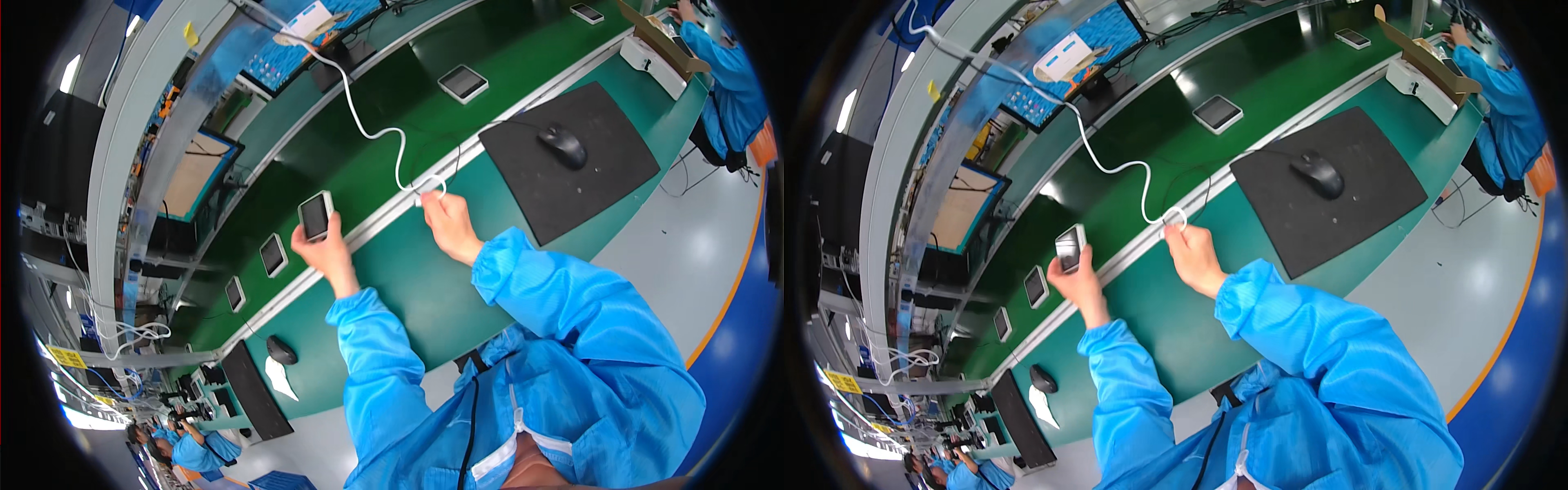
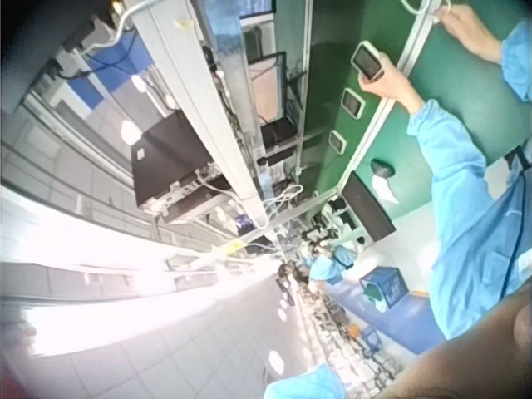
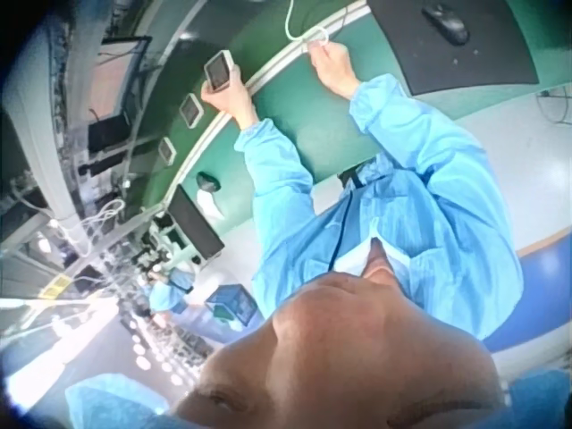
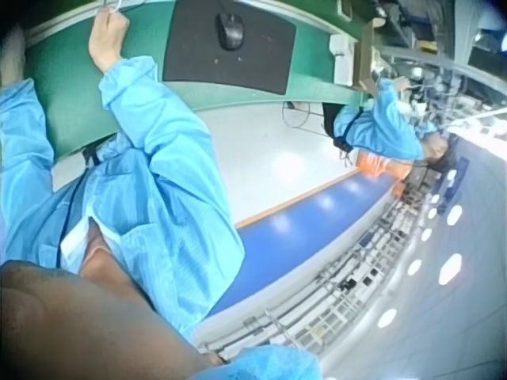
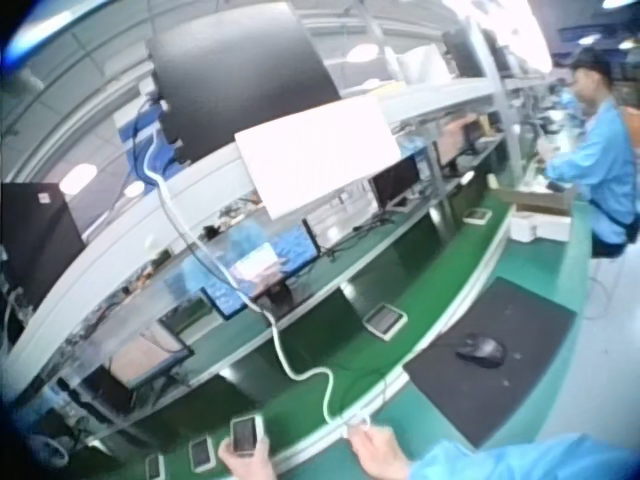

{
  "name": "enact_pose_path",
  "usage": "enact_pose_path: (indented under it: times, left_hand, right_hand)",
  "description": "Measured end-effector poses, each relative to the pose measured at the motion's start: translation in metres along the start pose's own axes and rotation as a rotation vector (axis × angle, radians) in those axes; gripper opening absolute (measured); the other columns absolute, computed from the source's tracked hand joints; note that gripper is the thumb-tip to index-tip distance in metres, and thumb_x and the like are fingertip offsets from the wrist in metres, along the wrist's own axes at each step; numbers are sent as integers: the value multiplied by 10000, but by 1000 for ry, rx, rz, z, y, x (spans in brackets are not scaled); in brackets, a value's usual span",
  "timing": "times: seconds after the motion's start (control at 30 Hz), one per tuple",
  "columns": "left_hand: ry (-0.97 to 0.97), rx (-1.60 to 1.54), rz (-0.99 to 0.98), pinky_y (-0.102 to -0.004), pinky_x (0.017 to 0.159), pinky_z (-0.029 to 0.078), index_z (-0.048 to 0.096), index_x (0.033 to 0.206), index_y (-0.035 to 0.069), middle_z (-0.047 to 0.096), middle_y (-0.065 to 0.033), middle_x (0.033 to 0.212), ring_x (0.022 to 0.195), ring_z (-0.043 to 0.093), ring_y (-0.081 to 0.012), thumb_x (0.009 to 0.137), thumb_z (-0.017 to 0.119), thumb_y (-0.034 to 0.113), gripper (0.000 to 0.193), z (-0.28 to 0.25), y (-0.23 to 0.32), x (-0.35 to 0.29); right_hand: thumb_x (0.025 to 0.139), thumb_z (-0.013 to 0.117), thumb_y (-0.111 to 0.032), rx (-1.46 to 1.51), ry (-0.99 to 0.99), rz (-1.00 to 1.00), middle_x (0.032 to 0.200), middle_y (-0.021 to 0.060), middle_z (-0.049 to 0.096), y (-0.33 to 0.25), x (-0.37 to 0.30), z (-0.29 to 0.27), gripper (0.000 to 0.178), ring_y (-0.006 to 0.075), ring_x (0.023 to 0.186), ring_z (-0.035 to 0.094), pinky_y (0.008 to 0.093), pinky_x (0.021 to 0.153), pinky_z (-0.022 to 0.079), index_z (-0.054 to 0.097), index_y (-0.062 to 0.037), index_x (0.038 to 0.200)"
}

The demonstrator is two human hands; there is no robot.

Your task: The person assembles small electronic components and connects white cables by hand at a factory workstation.

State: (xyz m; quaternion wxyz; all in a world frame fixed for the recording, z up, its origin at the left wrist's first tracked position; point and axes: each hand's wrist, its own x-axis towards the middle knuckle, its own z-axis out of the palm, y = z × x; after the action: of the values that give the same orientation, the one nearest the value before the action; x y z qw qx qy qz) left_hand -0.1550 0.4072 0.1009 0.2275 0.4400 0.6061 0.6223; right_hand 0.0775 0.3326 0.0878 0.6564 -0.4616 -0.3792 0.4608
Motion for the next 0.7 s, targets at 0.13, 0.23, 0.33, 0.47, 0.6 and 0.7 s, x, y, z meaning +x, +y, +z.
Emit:
enact_pose_path:
  times: [0.13, 0.23, 0.33, 0.47, 0.6, 0.7]
  left_hand:
    - [-422, 378, 275, -443, 1162, 462, 358, 1569, 11, 578, -239, 1462, 1370, 583, -356, 751, 945, 208, 1026, 3, 19, 25]
    - [-628, 422, 173, -427, 1211, 422, 346, 1577, 9, 561, -235, 1478, 1385, 565, -329, 710, 935, 138, 1056, 4, 30, 53]
    - [-753, 432, 193, -441, 1131, 509, 357, 1591, 35, 611, -210, 1453, 1299, 648, -372, 681, 915, 152, 1073, -26, 6, 96]
    - [-935, 763, 130, -457, 1206, 458, 291, 1655, 21, 507, -281, 1581, 1440, 545, -423, 653, 889, 174, 1177, -3, 17, 124]
    - [-977, 600, 441, -474, 1269, 367, 338, 1632, -47, 455, -313, 1614, 1525, 427, -456, 800, 823, 234, 1003, 110, 31, 82]
    - [-909, 373, 564, -452, 1203, 451, 416, 1570, -47, 577, -323, 1502, 1417, 569, -457, 845, 888, 289, 928, 192, 22, 56]
  right_hand:
    - [1096, 615, -240, -287, -50, -272, 597, 171, 537, 1, 9, 8, 425, 245, 501, 475, 439, 530, 404, 604, 27, 765]
    - [1095, 611, -247, -296, -68, -196, 621, 200, 553, -6, 13, 5, 418, 349, 518, 488, 454, 533, 408, 618, 18, 772]
    - [1096, 610, -251, -281, -118, -156, 620, 199, 559, -8, 5, 18, 423, 359, 522, 513, 459, 533, 408, 619, 13, 767]
    - [1095, 614, -254, -276, -114, -172, 613, 189, 561, -6, 10, 14, 427, 363, 522, 538, 462, 527, 404, 617, 6, 756]
    - [1087, 625, -237, -281, -39, -224, 617, 189, 566, -6, 15, 1, 411, 369, 526, 553, 465, 525, 407, 616, 2, 752]
    - [1076, 648, -205, -167, -57, -197, 626, 191, 584, -10, 3, 7, 352, 361, 534, 592, 448, 522, 424, 640, -8, 784]
